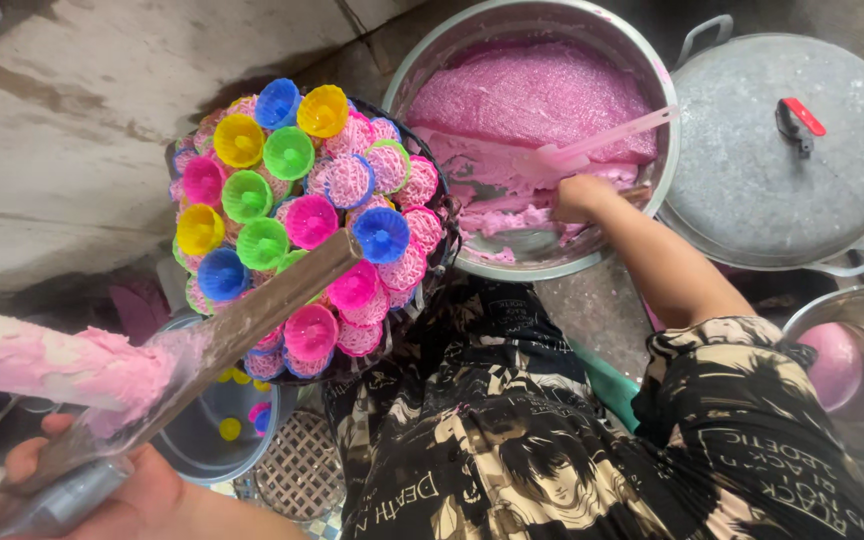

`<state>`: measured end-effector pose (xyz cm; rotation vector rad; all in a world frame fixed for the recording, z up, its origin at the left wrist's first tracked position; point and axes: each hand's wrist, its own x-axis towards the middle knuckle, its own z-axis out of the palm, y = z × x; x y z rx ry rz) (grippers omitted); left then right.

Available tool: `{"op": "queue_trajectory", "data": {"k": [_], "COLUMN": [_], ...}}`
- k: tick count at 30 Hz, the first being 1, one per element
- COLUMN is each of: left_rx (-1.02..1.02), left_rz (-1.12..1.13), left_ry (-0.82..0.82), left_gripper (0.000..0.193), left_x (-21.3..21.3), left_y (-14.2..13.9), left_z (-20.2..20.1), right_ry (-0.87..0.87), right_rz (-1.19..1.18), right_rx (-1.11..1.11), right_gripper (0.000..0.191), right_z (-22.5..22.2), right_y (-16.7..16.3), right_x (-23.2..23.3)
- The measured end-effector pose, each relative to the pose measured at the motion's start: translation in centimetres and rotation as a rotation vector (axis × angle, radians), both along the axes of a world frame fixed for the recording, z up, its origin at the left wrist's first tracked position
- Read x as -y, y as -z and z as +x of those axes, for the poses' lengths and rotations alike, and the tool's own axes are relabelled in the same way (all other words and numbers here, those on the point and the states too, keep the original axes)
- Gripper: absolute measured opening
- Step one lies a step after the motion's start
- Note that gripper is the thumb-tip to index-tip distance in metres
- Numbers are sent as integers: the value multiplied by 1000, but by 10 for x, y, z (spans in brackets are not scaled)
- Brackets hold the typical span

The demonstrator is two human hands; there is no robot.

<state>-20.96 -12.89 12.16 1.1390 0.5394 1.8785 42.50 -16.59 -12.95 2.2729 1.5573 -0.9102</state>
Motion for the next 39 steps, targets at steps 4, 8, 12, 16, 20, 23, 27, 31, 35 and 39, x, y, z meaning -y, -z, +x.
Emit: {"op": "queue_trajectory", "data": {"k": [4,8,12,16,20,23,27,31,35,39], "left_rx": [-12,34,31,-26,-41,-75,-156,33,-60,-131], "left_rz": [-29,-66,-57,-63,-116,-135,-100,-142,-134,-144], "left_ry": [13,40,131,132,167,205,206,159,294,329], "left_gripper": [30,27,24,20,26,27,24,27,16,12], "left_x": [-2,-9,-22,-34,-46,-52,-52,-44,-34,-29], "left_y": [-1,-3,-7,-18,-24,-27,-28,-28,-27,-28], "left_z": [8,25,45,59,78,93,101,90,79,77], "right_ry": [69,141,194,163,214,319,614,675,463,613], "right_rz": [154,339,443,414,314,224,181,266,542,403], "right_rx": [-114,-230,-287,-324,-296,-335,-554,-643,-493,-641], "right_gripper": [41,37,42,43,44,48,40,36,38,36], "right_z": [-31,-70,-80,-61,-53,-74,-121,-140,-137,-134], "right_y": [30,41,36,23,27,38,48,50,49,39], "right_x": [-36,-67,-68,-48,-29,-34,-58,-64,-58,-57]}}
